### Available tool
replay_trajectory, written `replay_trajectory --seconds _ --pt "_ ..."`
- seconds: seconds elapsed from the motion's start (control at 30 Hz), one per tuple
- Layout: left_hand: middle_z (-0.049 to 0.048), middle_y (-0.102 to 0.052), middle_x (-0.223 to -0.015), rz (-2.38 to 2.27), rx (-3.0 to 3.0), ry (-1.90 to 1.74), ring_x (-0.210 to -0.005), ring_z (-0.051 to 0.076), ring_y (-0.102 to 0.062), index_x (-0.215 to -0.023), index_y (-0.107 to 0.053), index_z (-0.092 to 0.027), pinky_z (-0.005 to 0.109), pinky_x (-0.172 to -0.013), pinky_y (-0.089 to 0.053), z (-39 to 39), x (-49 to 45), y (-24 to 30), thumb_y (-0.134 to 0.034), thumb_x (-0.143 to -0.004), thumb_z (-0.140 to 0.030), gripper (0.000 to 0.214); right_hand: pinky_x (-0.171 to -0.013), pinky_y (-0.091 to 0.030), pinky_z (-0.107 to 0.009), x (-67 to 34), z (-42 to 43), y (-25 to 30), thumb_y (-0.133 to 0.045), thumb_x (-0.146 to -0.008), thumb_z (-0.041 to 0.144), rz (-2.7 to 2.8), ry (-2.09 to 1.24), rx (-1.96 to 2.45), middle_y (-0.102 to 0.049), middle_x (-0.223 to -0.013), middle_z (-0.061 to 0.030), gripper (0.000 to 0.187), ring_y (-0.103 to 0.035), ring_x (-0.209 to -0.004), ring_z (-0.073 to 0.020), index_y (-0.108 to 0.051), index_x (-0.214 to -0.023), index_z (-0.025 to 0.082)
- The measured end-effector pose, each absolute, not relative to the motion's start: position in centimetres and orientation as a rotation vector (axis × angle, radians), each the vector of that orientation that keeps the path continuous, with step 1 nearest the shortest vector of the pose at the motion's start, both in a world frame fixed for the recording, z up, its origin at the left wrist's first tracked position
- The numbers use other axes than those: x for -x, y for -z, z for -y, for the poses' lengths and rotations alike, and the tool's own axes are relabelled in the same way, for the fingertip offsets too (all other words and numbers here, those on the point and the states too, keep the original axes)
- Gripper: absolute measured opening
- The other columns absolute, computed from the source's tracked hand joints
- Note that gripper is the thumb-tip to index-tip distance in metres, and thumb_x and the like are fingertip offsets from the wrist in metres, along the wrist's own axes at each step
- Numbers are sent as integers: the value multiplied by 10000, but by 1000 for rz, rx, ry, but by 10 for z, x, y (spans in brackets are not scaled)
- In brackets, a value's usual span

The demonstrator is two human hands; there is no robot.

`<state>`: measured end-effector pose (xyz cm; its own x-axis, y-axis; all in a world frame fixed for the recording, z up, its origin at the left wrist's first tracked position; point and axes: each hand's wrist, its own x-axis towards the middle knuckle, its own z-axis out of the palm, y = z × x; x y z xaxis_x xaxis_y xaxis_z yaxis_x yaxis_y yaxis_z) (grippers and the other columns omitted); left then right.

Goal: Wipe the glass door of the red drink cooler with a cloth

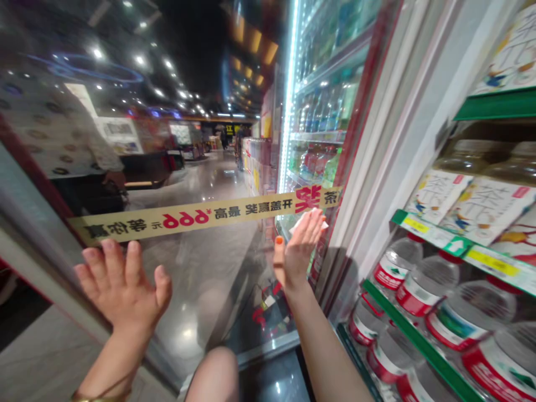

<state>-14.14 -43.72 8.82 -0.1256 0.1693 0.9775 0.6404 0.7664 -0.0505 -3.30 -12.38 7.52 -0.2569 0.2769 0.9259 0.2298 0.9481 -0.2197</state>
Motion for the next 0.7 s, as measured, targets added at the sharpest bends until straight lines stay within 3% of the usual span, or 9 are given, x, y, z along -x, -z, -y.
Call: replay_trajectory --seconds 0.1,0.17,0.27,0.37,0.47,0.53,0.6,0.7 --pt "50 -75 -1878 1705 629 457 -1745 367 -38 -1772 -144 -310 729 -1400 -85 436 140 -87 -630 -963 -311 943 -1343 -309 -648 32 150 -56 -511 -1041 654 1978 119 83 -213 -1826 -226 965 -122 -1718 -404 -173 -1758 105" --pt "58 -97 -1875 1695 617 462 -1744 372 -51 -1770 -160 -316 737 -1397 -95 437 142 -85 -643 -958 -316 945 -1325 -372 -597 25 148 -45 -505 -1049 636 1951 191 6 -227 -1830 -193 965 -159 -1717 -372 -108 -1774 138" --pt "58 -107 -1873 1690 615 463 -1745 359 -59 -1769 -164 -331 722 -1401 -96 438 145 -82 -665 -952 -329 958 -1295 -389 -679 16 116 -63 -387 -1105 468 1814 72 244 -225 -1827 -207 817 -189 -1710 -381 -41 -1781 168" --pt "49 -105 -1876 1682 620 464 -1747 344 -54 -1768 -160 -335 702 -1406 -92 439 147 -81 -679 -948 -337 971 -1296 -308 -770 20 98 -101 -255 -1115 376 1746 -10 386 -249 -1818 -209 700 -210 -1701 -404 -133 -1781 200" --pt "48 -122 -1874 1673 622 474 -1747 337 -63 -1764 -178 -337 695 -1406 -92 439 147 -81 -674 -952 -338 952 -1339 -299 -681 31 123 -106 -327 -1112 499 1795 58 270 -323 -1798 -190 749 -257 -1688 -373 -200 -1766 157" --pt "49 -121 -1874 1669 627 468 -1749 319 -59 -1764 -185 -328 668 -1413 -81 439 147 -81 -677 -955 -342 947 -1369 -297 -555 34 145 -88 -371 -1084 649 1848 200 27 -340 -1802 -147 852 -224 -1703 -313 -221 -1760 154" --pt "45 -123 -1874 1665 624 466 -1749 310 -57 -1763 -192 -327 651 -1417 -80 439 148 -81 -683 -952 -345 948 -1375 -286 -502 31 151 -70 -409 -1068 676 1871 308 -135 -314 -1815 -145 890 -169 -1719 -290 -219 -1759 148" --pt "34 -144 -1869 1662 614 487 -1746 325 -75 -1759 -204 -353 685 -1409 -99 438 149 -80 -672 -954 -356 931 -1346 -312 -628 22 125 -78 -420 -1089 512 1817 140 138 -202 -1830 -240 854 -165 -1718 -362 -96 -1767 106"
